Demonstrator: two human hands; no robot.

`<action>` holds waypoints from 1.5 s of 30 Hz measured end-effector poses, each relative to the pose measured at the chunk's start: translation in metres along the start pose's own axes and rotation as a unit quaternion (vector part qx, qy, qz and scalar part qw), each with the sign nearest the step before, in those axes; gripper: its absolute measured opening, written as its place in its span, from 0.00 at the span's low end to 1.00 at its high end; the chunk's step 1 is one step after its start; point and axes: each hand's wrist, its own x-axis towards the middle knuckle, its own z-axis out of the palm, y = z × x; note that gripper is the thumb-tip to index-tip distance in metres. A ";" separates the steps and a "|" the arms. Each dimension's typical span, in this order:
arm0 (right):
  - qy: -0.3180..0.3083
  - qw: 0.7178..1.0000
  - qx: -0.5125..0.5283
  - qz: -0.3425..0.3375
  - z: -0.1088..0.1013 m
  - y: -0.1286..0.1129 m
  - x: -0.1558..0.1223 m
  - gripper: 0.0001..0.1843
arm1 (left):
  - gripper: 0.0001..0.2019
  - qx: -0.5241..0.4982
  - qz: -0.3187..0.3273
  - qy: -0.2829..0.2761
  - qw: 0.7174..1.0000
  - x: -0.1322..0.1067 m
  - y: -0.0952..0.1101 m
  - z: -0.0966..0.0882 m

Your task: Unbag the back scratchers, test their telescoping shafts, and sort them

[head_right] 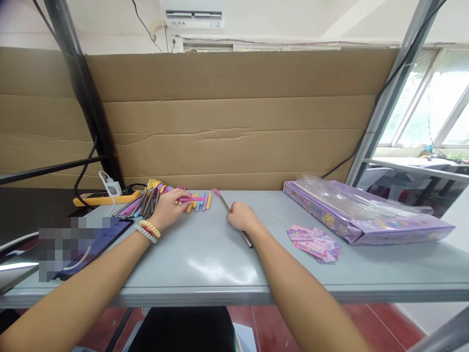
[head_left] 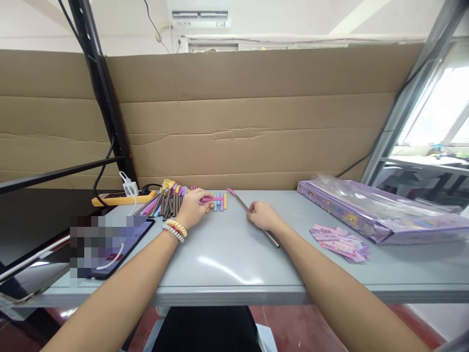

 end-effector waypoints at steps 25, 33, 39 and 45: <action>0.000 0.923 0.164 -0.348 -0.005 -0.033 -0.026 0.15 | 0.05 -0.018 0.183 0.010 0.983 -0.011 0.046 0.021; 0.036 0.923 0.216 -0.315 0.000 -0.028 -0.019 0.10 | 0.12 -0.119 0.104 0.038 0.987 -0.013 0.056 0.021; -0.006 0.936 0.193 -0.296 0.005 -0.031 -0.019 0.12 | 0.12 -0.297 -0.030 -0.074 0.952 -0.009 0.054 0.027; 0.054 0.955 0.178 -0.232 -0.005 -0.028 -0.020 0.20 | 0.16 -0.093 -0.144 0.088 0.981 0.013 0.022 0.005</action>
